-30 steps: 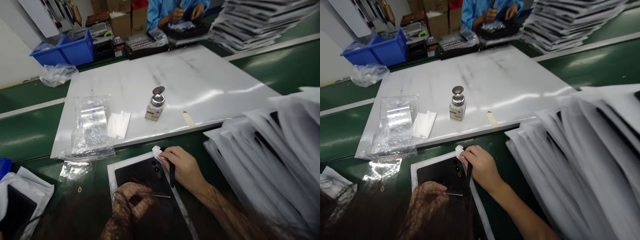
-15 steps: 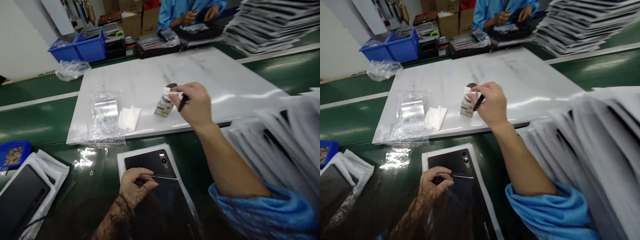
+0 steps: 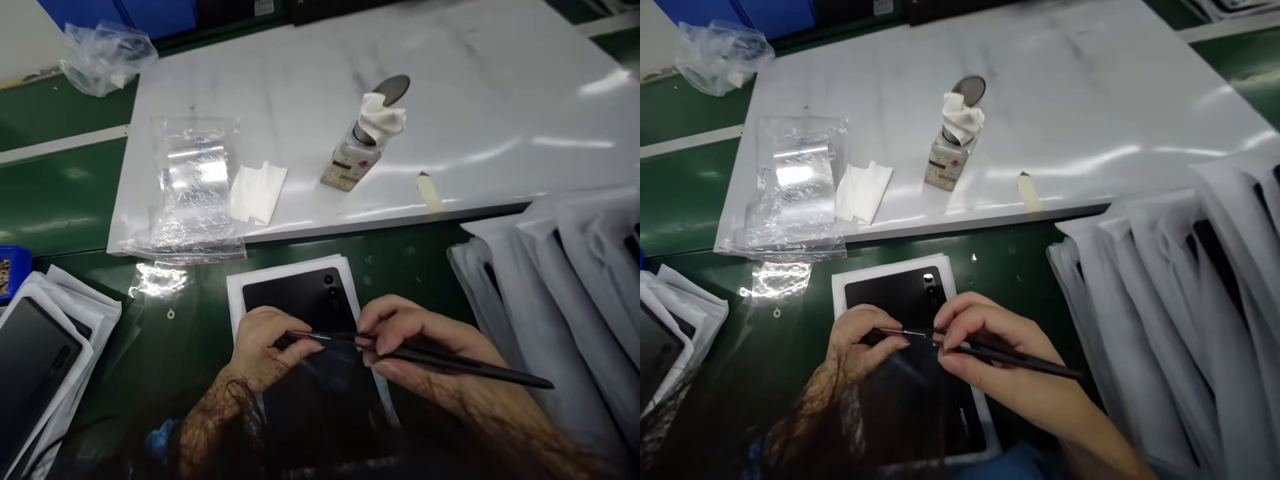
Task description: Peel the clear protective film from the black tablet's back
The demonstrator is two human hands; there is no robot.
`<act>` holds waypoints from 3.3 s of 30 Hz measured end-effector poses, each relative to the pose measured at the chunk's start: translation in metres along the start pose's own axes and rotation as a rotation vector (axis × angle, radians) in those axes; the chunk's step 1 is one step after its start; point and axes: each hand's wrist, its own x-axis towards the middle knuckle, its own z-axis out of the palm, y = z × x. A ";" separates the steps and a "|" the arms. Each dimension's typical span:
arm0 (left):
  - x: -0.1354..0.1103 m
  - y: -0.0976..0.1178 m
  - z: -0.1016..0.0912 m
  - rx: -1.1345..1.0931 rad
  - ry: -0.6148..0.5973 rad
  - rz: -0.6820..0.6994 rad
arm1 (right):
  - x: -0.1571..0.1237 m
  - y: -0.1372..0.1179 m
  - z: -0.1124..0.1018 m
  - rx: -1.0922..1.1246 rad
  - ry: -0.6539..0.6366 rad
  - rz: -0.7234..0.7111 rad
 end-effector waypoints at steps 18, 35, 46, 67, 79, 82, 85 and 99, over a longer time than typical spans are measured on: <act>-0.001 -0.002 0.000 0.054 -0.056 0.082 | 0.016 0.006 0.015 -0.096 0.044 -0.123; 0.000 -0.001 -0.001 0.012 -0.061 0.085 | 0.015 -0.003 0.022 0.032 0.110 -0.252; -0.002 -0.001 0.003 0.079 -0.037 0.060 | 0.055 0.059 0.027 0.391 0.564 -0.029; -0.005 -0.004 0.005 0.037 -0.065 0.016 | 0.048 0.069 0.034 0.233 0.600 -0.066; -0.004 -0.003 0.003 0.041 -0.053 0.021 | 0.045 0.053 0.016 0.428 0.587 -0.119; -0.004 -0.004 0.004 0.035 -0.043 0.020 | 0.032 0.035 0.000 0.290 0.378 -0.189; -0.004 -0.003 0.003 0.034 -0.068 0.024 | 0.022 0.017 -0.008 0.081 0.081 -0.266; 0.002 0.001 -0.002 0.034 -0.092 0.043 | 0.023 0.007 -0.001 -0.101 -0.063 -0.343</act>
